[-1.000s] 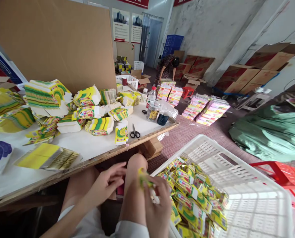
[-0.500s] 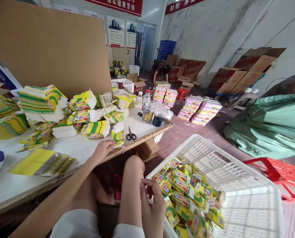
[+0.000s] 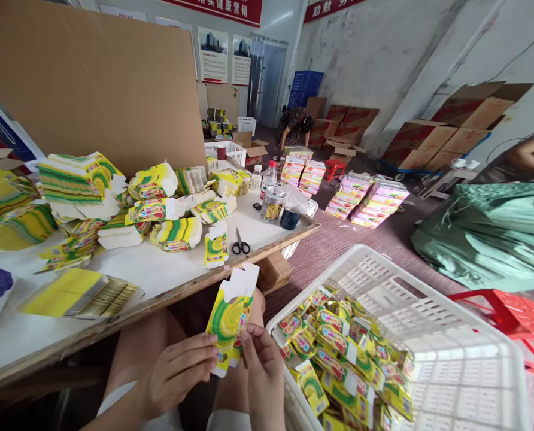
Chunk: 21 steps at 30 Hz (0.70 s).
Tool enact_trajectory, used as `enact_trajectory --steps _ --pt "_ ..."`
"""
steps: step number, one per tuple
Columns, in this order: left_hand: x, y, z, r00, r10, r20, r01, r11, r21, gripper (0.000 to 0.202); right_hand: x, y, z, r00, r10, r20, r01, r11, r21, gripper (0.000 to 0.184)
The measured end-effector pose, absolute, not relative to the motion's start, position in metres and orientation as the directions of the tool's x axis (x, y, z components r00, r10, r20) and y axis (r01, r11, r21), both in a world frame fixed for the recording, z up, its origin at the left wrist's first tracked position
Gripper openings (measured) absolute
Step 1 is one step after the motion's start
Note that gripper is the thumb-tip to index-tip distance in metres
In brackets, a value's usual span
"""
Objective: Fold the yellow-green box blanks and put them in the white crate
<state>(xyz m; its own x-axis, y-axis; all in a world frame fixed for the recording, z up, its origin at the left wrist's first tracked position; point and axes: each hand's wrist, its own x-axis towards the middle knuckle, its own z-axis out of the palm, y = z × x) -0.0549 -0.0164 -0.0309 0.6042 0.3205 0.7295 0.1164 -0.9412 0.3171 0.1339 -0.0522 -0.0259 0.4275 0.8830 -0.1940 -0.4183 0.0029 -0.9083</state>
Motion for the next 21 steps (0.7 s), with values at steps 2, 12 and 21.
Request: enact_trajectory --steps 2,12,21 --pt "-0.054 -0.021 -0.035 0.440 0.562 0.700 0.084 -0.802 0.591 0.047 0.132 -0.052 -0.024 0.428 0.883 -0.195 -0.401 -0.008 -0.916 0.036" --pt "-0.047 -0.018 -0.004 0.627 0.779 0.010 -0.501 0.394 0.771 0.058 0.102 -0.052 -0.035 0.164 0.952 -0.258 -0.565 -0.124 -0.816 0.028" --pt "-0.047 -0.013 -0.005 0.485 0.868 -0.107 -0.453 0.353 0.819 0.048 0.096 -0.057 -0.048 0.160 0.981 -0.107 -0.413 -0.032 -0.910 0.033"
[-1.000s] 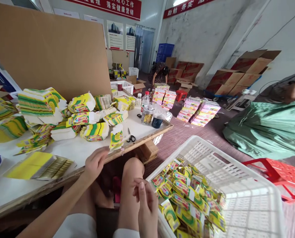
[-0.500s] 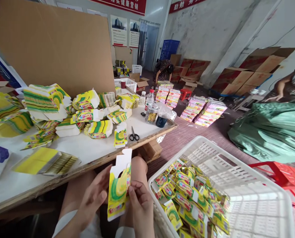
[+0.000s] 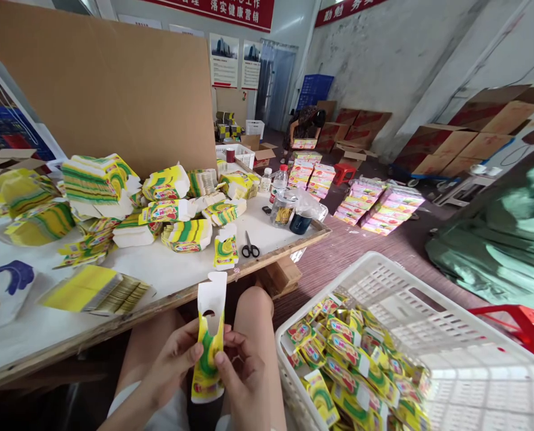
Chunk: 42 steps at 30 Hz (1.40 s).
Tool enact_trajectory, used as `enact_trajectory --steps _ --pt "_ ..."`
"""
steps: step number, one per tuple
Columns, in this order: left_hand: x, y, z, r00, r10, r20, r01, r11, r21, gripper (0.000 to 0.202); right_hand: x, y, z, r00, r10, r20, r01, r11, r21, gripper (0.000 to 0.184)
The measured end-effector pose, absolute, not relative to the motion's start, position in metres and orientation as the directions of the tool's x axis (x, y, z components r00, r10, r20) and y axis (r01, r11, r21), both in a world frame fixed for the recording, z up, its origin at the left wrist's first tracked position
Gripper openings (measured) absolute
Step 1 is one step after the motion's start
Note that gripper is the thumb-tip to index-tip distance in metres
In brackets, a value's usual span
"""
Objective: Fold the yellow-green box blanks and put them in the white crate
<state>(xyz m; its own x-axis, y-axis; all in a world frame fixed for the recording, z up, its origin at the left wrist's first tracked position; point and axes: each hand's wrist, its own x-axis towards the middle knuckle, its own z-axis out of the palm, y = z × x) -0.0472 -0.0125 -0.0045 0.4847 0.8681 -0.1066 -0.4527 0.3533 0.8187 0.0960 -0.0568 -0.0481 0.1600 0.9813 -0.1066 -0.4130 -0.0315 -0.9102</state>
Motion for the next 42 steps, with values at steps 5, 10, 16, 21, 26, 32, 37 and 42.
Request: enact_trajectory --steps 5,10,16,21,26,32,37,42 --pt "-0.040 -0.014 -0.011 0.367 0.921 -0.133 -0.429 0.294 0.854 0.045 0.092 -0.058 -0.044 0.155 0.975 -0.158 -0.350 -0.095 -0.932 0.032" --pt "-0.035 -0.015 -0.015 0.318 0.932 -0.174 -0.371 0.291 0.882 0.047 0.091 -0.058 -0.032 0.210 0.969 -0.129 -0.211 -0.084 -0.974 0.031" --pt "-0.043 -0.019 -0.022 0.237 0.969 -0.070 -0.259 0.132 0.957 0.051 0.096 -0.055 -0.032 0.279 0.960 -0.008 -0.107 0.022 -0.994 0.029" --pt "-0.059 -0.024 -0.021 0.413 0.910 -0.045 -0.246 0.159 0.956 0.056 0.110 -0.058 -0.033 0.094 0.993 0.075 -0.125 0.087 -0.988 0.043" --pt "-0.069 -0.021 -0.008 0.527 0.847 -0.067 -0.221 0.212 0.952 0.067 0.116 -0.062 -0.031 0.059 0.993 0.107 -0.078 0.112 -0.991 0.053" --pt "-0.072 -0.021 -0.002 0.625 0.773 -0.108 -0.216 0.304 0.928 0.052 0.124 -0.062 -0.020 -0.056 0.995 0.079 0.024 0.080 -0.996 0.040" --pt "-0.068 -0.029 -0.010 0.660 0.748 -0.071 -0.258 0.314 0.914 0.038 0.126 -0.055 -0.002 -0.040 0.995 0.094 0.128 0.099 -0.987 0.017" --pt "-0.062 -0.031 -0.006 0.601 0.795 -0.085 -0.314 0.332 0.889 0.080 0.122 -0.051 -0.001 0.183 0.974 0.135 0.068 0.125 -0.990 0.029"
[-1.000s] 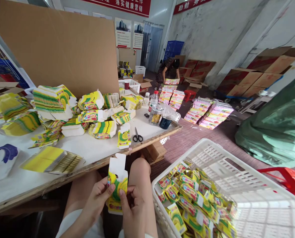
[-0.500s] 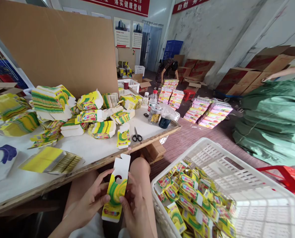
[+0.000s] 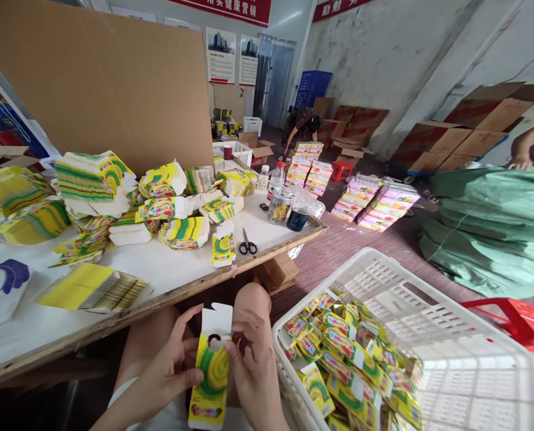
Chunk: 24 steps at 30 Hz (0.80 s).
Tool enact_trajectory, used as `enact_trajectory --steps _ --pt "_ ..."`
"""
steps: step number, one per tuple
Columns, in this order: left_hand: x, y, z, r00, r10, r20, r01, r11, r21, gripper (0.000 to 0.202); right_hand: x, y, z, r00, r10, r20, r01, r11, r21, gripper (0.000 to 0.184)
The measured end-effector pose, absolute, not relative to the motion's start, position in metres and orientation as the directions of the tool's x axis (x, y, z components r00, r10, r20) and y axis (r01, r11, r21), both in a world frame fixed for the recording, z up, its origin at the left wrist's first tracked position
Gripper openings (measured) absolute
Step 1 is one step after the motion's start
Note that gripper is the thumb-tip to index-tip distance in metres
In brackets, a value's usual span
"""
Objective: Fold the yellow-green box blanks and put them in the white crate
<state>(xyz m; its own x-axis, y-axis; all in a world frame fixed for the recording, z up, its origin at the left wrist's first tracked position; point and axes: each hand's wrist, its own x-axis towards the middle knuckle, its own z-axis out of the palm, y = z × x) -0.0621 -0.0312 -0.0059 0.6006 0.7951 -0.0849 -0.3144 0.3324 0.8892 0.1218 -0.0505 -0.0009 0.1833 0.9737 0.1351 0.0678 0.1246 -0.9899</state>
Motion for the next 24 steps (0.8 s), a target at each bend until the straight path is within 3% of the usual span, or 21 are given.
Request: enact_trajectory --steps 6,11,15,24 --pt "-0.066 -0.026 -0.012 0.552 0.830 -0.076 -0.190 0.213 0.958 0.047 0.132 -0.052 0.000 -0.003 0.976 0.216 0.227 0.212 -0.951 0.027" --pt "-0.066 -0.029 -0.021 0.507 0.858 -0.087 -0.040 0.124 0.992 0.046 0.127 -0.050 -0.011 -0.009 0.999 0.042 0.237 0.043 -0.971 0.036" --pt "-0.067 -0.034 -0.025 0.530 0.844 -0.080 0.006 0.091 0.996 0.049 0.118 -0.048 -0.029 0.078 0.996 0.039 0.298 0.014 -0.954 0.029" --pt "-0.058 -0.032 -0.020 0.523 0.848 -0.087 -0.294 0.275 0.915 0.057 0.116 -0.054 -0.026 0.085 0.990 0.110 0.278 0.082 -0.957 0.036"
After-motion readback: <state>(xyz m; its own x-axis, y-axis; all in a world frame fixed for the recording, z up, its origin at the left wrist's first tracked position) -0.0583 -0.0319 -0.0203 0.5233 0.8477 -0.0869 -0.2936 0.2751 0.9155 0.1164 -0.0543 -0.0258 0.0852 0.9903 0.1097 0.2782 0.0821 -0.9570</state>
